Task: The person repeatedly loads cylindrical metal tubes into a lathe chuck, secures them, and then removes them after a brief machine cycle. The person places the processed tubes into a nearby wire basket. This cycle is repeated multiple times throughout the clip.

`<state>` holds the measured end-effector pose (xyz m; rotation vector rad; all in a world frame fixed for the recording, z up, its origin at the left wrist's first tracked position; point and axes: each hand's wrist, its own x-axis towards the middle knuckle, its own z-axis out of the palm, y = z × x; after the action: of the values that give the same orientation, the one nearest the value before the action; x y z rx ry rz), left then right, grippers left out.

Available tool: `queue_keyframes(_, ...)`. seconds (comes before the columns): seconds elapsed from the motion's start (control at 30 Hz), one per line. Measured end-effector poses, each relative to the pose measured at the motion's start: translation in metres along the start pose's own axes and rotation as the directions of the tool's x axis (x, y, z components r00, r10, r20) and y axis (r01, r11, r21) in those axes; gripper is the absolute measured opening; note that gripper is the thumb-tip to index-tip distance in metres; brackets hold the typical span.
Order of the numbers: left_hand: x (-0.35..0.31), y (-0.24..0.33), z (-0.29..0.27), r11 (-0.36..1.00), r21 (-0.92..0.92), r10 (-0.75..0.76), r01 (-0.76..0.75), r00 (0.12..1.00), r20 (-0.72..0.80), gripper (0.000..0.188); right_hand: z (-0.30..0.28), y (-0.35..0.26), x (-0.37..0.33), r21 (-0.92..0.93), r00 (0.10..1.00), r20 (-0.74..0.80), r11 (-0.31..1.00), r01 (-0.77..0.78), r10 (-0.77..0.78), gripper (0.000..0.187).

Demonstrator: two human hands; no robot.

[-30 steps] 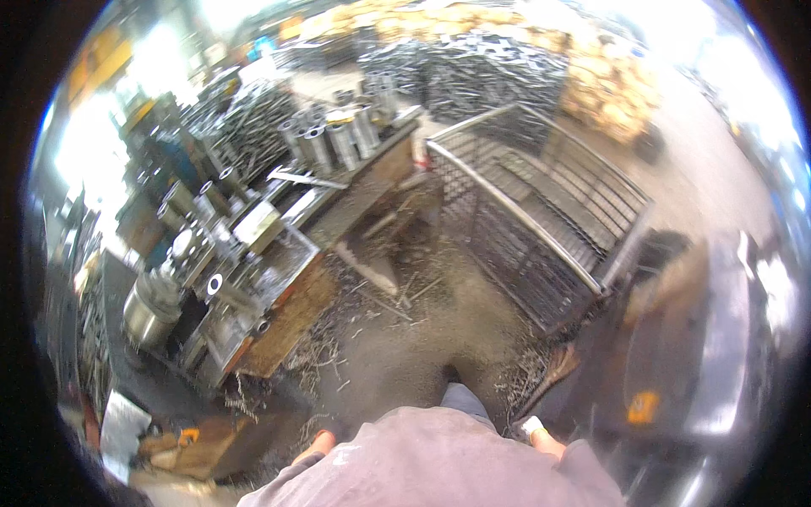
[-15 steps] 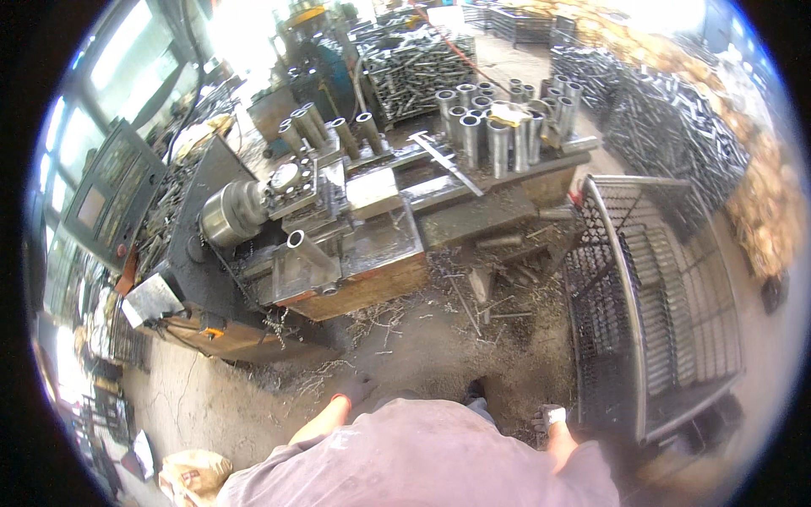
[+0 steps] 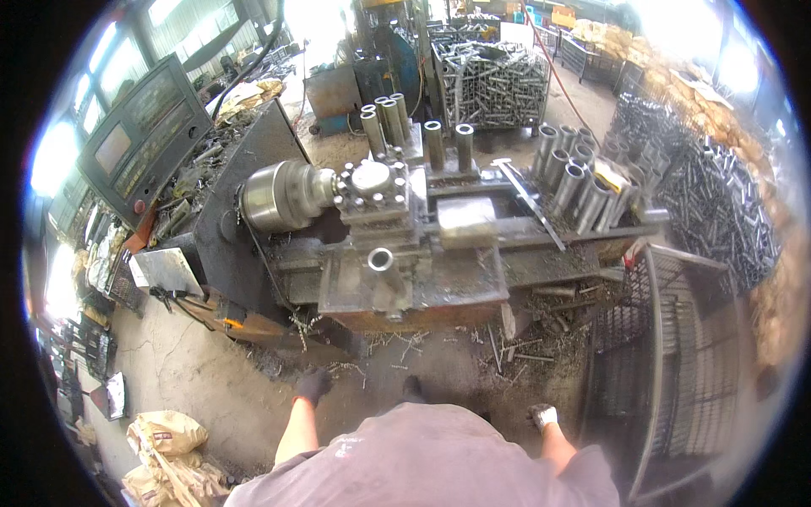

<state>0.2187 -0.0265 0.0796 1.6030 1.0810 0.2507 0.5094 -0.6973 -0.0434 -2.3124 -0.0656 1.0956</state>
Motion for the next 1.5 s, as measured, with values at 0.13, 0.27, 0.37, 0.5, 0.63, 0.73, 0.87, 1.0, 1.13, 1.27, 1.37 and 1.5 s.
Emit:
queue_keyframes(0.13, 0.073, -0.013, -0.083, 0.954, -0.198, 0.115, -0.224, 0.886, -0.450, 0.039, -0.003, -0.065, 0.015, -0.544, 0.892, -0.347, 0.837, 0.059, -0.289, 0.029)
queue_keyframes(0.27, 0.097, 0.012, -0.141, 0.996, 0.000, -0.034, 0.090, 0.371, -0.928, 0.059, -0.038, -0.172, 0.010, 0.195, 0.709, -0.702, 0.940, 0.281, -0.066, 0.027)
queue_keyframes(0.37, 0.087, 0.037, -0.171, 0.907, 0.183, -0.053, 0.378, 0.536, -0.842, 0.056, -0.088, -0.289, -0.015, 0.134, 0.597, -0.773, 0.862, 0.488, -0.217, 0.026)
queue_keyframes(0.5, 0.076, 0.049, -0.187, 0.939, 0.343, 0.288, 0.025, 0.489, -0.824, 0.054, -0.134, -0.458, -0.076, 0.016, 0.505, -0.749, 0.751, 0.660, -0.428, 0.026)
queue_keyframes(0.63, 0.093, 0.031, -0.202, 0.956, 0.294, 0.242, 0.003, 0.557, -0.794, 0.052, -0.146, -0.600, -0.122, -0.111, 0.429, -0.572, 0.584, 0.804, -0.699, 0.050)
queue_keyframes(0.73, 0.110, 0.016, -0.223, 0.956, -0.265, -0.102, -0.129, 0.699, -0.708, 0.043, -0.138, -0.689, -0.121, -0.250, 0.264, -0.361, 0.365, 0.897, -0.895, 0.070)
queue_keyframes(0.87, 0.104, 0.013, -0.211, 0.541, -0.801, -0.106, -0.258, 0.924, -0.369, 0.036, -0.121, -0.803, -0.072, -0.470, 0.160, -0.137, 0.206, 0.858, -0.978, 0.093)
queue_keyframes(1.0, 0.070, 0.010, -0.119, 0.710, -0.654, -0.188, -0.261, 0.825, -0.533, 0.035, -0.105, -0.897, -0.006, -0.614, 0.736, 0.219, 0.496, 0.615, -0.641, 0.102)
queue_keyframes(1.13, 0.042, -0.018, -0.042, 0.444, -0.895, -0.468, -0.029, 0.845, -0.260, 0.018, -0.079, -0.931, 0.044, -0.578, 0.816, 0.510, 0.594, 0.559, -0.273, 0.061)
queue_keyframes(1.27, 0.030, -0.072, -0.019, 0.417, -0.900, -0.508, 0.128, 0.854, -0.114, 0.017, -0.065, -0.926, 0.085, -0.647, 0.724, 0.602, 0.325, 0.689, -0.337, 0.046)
queue_keyframes(1.37, 0.020, -0.117, -0.011, 0.674, -0.729, -0.400, 0.119, 0.889, -0.224, 0.021, -0.093, -0.912, 0.091, -0.570, 0.667, 0.532, 0.361, 0.738, -0.522, 0.036)
queue_keyframes(1.5, 0.018, -0.150, -0.014, 0.836, -0.549, -0.192, -0.010, 0.932, -0.308, 0.022, -0.162, -0.908, 0.053, 0.110, 0.748, -0.107, 0.740, 0.664, -0.655, 0.030)
